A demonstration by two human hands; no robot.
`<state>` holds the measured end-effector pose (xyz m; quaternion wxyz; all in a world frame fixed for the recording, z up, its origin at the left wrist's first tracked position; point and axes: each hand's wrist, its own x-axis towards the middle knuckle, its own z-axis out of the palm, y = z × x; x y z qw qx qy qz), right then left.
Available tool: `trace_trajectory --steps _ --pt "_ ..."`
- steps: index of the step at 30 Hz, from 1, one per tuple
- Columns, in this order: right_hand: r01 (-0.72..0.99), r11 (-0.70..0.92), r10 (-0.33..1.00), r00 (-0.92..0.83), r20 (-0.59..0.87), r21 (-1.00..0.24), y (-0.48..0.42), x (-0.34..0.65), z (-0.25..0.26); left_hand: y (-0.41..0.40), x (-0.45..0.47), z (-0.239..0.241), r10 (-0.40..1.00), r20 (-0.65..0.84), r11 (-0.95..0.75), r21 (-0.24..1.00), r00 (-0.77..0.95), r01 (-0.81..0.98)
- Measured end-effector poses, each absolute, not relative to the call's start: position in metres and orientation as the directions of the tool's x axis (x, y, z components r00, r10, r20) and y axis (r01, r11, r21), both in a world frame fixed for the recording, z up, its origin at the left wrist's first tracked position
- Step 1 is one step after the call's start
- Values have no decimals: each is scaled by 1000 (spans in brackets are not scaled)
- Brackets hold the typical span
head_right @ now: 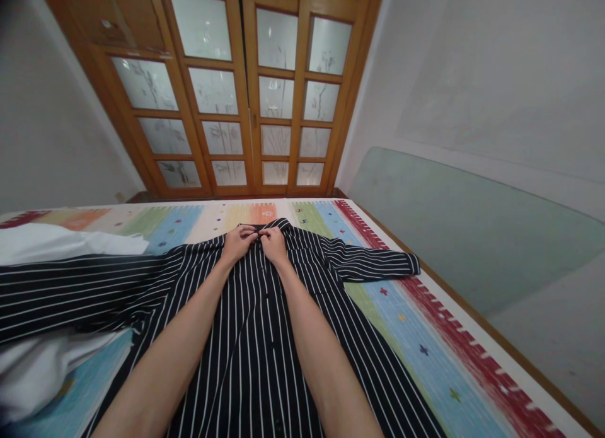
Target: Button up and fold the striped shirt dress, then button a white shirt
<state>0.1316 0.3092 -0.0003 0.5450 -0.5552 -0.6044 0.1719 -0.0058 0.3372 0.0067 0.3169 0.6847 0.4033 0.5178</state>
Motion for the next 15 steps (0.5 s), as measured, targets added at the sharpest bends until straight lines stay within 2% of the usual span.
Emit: trace_trajectory --steps 15 --pt "386 369 893 104 437 -846 316 135 -11 342 -5 6 876 472 -482 838 104 256"
